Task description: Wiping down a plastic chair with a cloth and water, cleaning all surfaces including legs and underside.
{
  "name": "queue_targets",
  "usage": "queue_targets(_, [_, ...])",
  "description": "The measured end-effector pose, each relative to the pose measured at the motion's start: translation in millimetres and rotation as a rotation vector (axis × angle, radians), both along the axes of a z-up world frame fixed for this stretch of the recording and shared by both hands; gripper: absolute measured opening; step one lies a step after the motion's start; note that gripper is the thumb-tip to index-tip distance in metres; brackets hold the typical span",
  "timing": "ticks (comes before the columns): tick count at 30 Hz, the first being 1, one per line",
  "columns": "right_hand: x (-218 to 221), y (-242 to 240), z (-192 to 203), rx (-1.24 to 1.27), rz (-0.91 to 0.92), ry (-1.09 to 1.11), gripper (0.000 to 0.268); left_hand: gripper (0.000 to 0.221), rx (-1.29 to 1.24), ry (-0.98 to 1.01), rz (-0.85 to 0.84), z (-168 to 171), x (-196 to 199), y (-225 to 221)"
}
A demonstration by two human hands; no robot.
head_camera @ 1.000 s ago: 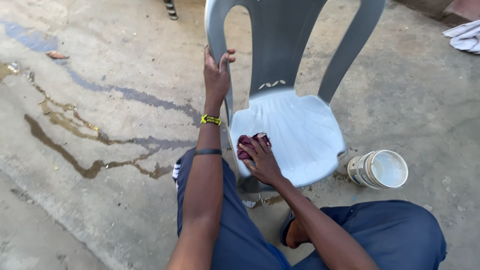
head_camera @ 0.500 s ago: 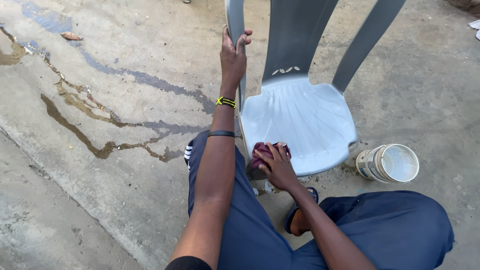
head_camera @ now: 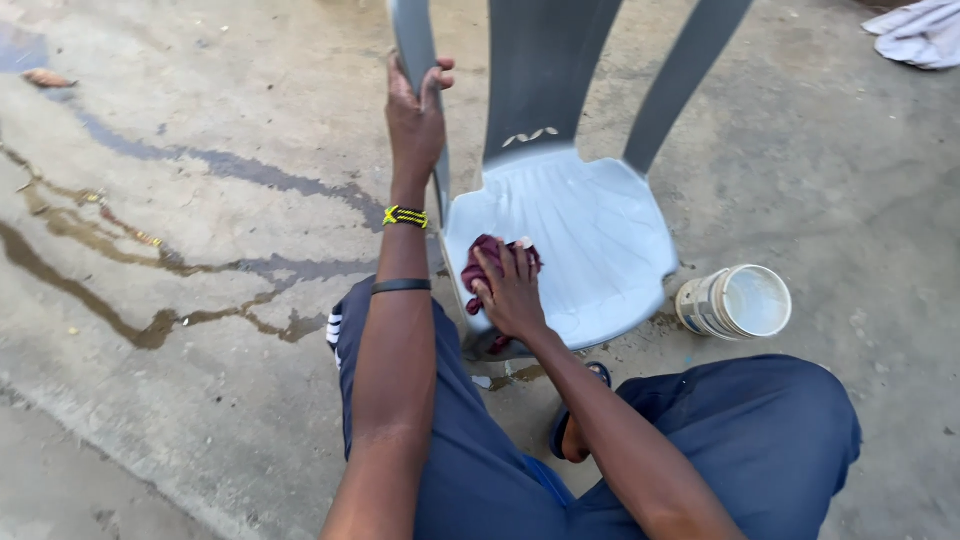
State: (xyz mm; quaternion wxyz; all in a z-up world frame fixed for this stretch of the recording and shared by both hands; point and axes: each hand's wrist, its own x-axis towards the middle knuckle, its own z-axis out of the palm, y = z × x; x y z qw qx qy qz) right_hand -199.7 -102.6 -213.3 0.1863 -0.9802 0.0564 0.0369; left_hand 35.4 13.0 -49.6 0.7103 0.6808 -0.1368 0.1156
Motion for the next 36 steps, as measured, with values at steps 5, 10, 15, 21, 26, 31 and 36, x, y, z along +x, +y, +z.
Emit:
queue_targets(5, [-39.8,-15.0,27.8,0.008,0.266,-0.056,0.052,0.024,-0.015,-0.035,0.03,3.9,-3.5,3.0])
queue_targets(10, [-53.8,-83.8,56.3,-0.063,0.206,-0.058,0.04,0.024,-0.04,-0.022,0.001,10.8,-11.7,4.6])
queue_targets(15, [-72.3,-162.8,23.1,-0.249,-0.09,-0.044,0.05,0.02,-0.041,-0.033,0.003,6.7,-10.5,6.7])
queue_targets(21, [-74.1,-106.4,6.1,-0.481,-0.332,-0.29,0.049,0.026,-0.049,-0.069,0.05,-0.8,-0.9,-4.6])
queue_targets(26, [-70.0,-29.0,44.2,-0.219,-0.107,-0.056,0.051,0.03,-0.008,-0.033,0.079,-1.7,-6.3,-0.9])
queue_targets(31, [-61.0,-45.1,15.6,-0.144,0.013,-0.111,0.048,0.025,-0.001,-0.032,0.071,4.6,-7.3,0.5])
queue_targets(36, [-38.9,-105.4,12.7,-0.21,0.065,-0.093,0.044,0.024,0.02,-0.024,0.052,13.5,-16.8,3.6])
